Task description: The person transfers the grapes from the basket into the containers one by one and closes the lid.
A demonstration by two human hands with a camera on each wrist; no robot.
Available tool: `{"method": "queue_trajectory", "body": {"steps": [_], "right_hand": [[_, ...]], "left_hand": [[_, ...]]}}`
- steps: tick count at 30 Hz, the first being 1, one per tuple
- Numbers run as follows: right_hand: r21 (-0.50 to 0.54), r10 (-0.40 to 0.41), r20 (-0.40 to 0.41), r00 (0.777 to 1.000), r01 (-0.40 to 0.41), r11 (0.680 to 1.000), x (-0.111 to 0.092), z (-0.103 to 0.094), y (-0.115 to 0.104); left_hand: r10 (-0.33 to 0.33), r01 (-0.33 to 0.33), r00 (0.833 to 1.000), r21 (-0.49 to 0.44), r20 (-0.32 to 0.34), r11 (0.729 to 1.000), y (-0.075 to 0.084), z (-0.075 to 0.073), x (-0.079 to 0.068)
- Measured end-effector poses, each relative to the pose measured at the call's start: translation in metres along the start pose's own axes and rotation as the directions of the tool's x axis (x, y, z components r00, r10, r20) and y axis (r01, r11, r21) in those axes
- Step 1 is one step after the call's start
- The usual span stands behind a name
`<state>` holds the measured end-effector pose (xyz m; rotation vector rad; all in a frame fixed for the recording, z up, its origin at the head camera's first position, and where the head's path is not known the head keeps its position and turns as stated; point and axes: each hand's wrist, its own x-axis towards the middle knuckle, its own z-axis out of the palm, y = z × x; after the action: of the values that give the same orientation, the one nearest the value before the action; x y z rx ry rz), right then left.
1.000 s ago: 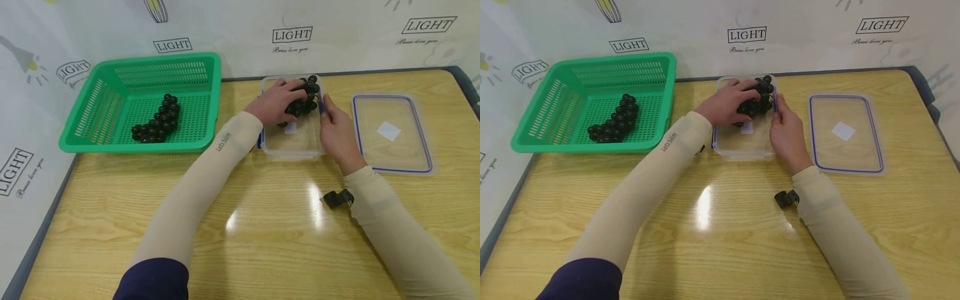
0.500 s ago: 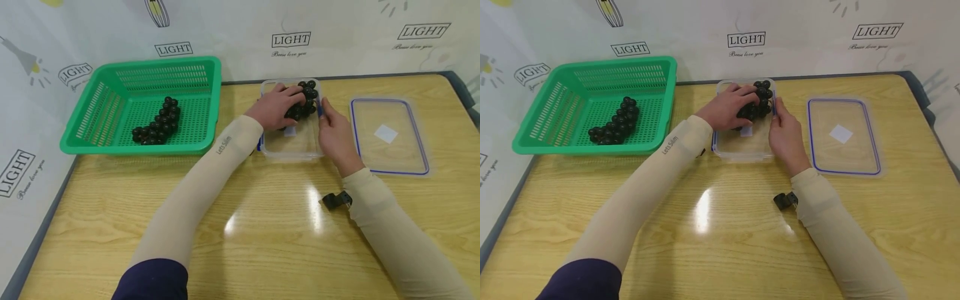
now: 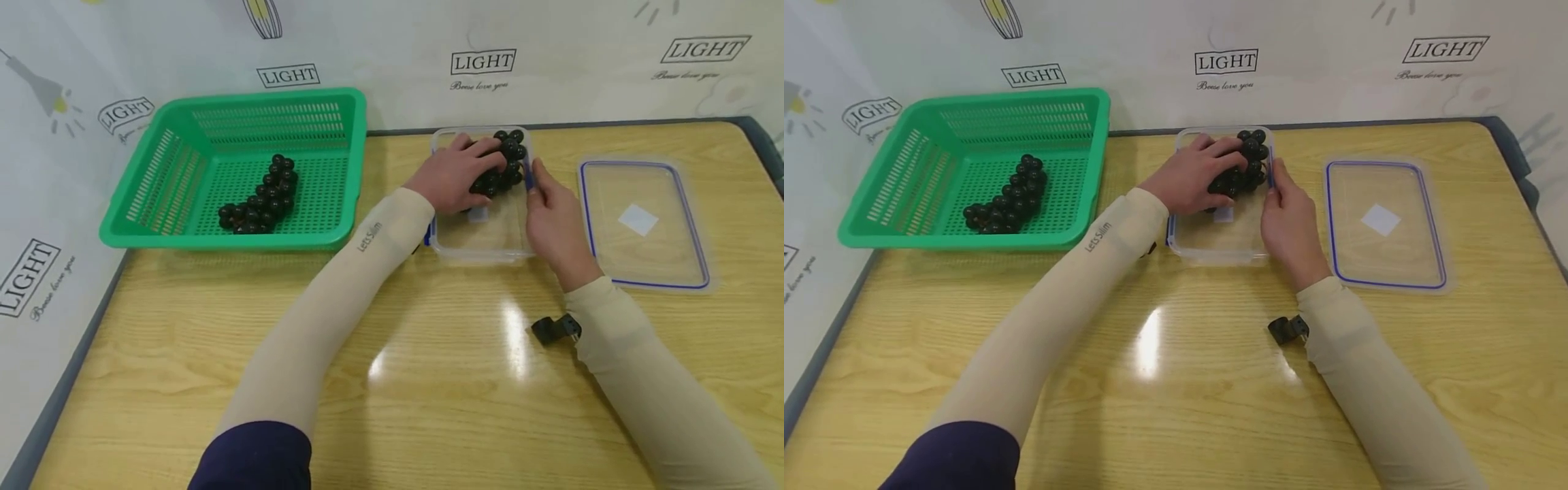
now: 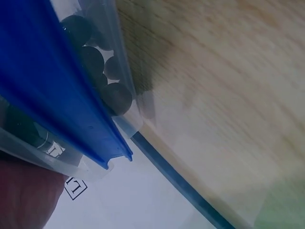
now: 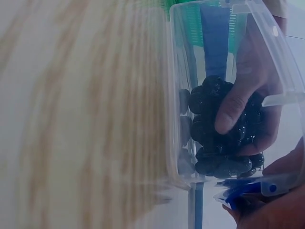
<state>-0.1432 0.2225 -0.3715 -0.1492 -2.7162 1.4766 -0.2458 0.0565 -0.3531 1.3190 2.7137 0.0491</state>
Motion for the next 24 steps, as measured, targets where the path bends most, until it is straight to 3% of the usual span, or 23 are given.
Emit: {"method": "queue_trajectory", "body": {"steps": [5, 16, 24], "right_hand": [[0.007, 0.008, 0.005, 1.0, -0.008, 1.0, 0.0007, -0.0001, -0.0003], [0.005, 0.002, 0.013, 1.0, -0.002, 1.0, 0.0007, 0.0006, 0.0], [-0.004, -0.009, -0.008, 1.0, 0.009, 1.0, 0.0009, 0.0008, 0.001]], "left_hand": [[0.018, -0.018, 1.0, 0.007, 0.019, 1.0, -0.0002, -0.0037, 0.001], [-0.04, 0.036, 0.998, 0.103, 0.041, 0.994, 0.0048, -0.0051, 0.0005], [-0.02, 0.018, 0.999, 0.062, 0.03, 0.998, 0.0021, -0.0076, -0.002]]}}
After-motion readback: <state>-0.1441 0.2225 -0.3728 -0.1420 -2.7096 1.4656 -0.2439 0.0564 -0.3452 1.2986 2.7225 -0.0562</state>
